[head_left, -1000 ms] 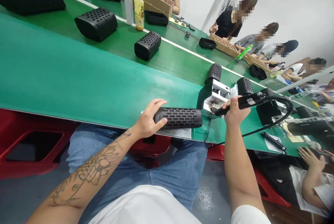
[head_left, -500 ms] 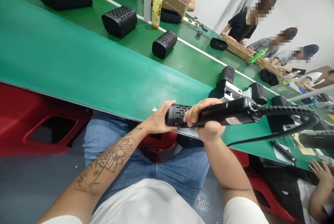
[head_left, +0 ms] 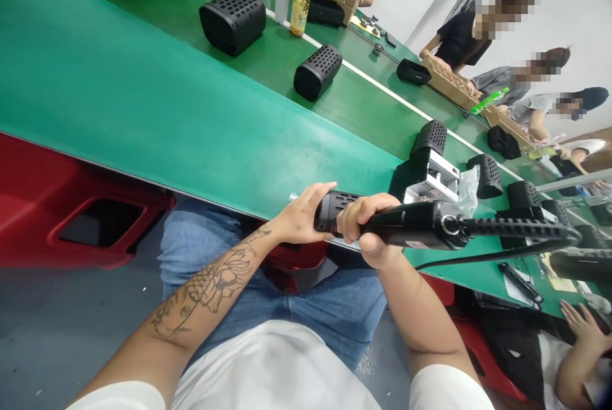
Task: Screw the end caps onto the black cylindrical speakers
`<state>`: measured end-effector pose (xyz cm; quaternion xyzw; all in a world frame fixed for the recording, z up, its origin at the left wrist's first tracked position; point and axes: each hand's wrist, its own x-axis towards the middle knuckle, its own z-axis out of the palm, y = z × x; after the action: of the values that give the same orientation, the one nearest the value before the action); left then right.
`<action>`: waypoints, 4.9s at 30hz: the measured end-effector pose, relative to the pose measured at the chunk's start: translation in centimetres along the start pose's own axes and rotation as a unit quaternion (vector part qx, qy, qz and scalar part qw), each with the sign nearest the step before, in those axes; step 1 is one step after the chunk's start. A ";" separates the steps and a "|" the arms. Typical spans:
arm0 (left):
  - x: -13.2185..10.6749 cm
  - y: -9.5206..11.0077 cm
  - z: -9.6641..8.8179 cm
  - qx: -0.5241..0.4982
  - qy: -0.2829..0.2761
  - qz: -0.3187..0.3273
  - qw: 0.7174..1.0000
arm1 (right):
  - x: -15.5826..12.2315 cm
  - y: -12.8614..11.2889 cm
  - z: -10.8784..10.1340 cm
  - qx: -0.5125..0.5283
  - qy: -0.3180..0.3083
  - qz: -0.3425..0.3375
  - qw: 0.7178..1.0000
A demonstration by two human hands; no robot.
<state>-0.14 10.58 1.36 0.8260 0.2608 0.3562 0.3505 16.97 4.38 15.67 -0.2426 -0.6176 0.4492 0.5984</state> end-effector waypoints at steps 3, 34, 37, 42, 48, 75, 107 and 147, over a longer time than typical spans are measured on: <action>0.0 -0.4 0.2 -0.011 0.017 0.025 0.999 | 0.2 0.2 -0.2 0.017 -0.001 0.020 1.000; 31.3 -8.7 5.7 -0.001 0.310 -0.198 0.930 | -2.5 -4.7 -21.2 -0.253 0.365 -0.046 0.895; 34.0 -10.0 7.0 0.027 0.259 -0.206 0.943 | -4.0 -5.5 -20.9 -0.231 0.369 -0.033 0.900; 34.4 -14.2 -0.8 0.192 0.304 -0.170 0.918 | -7.1 -7.5 -21.4 -0.173 0.329 -0.027 0.928; 34.9 -17.0 -10.8 0.057 0.363 -0.347 0.863 | -5.5 -7.3 -19.4 -0.162 0.308 -0.043 0.937; -0.7 -1.6 -3.6 0.000 -0.004 0.099 0.995 | -6.3 -6.5 -8.5 -0.118 0.258 -0.110 0.952; 0.0 -1.0 -2.9 -0.008 -0.009 0.084 0.996 | -1.4 -7.9 -17.6 -0.252 0.402 -0.126 0.871; -1.5 2.9 0.1 0.107 0.108 0.176 0.973 | -3.0 -7.0 -3.1 -0.064 0.138 -0.115 0.982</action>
<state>-0.49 7.75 2.91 0.8482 0.1844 0.4694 0.1620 22.15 -0.70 19.64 -0.2677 -0.5801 0.2994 0.7086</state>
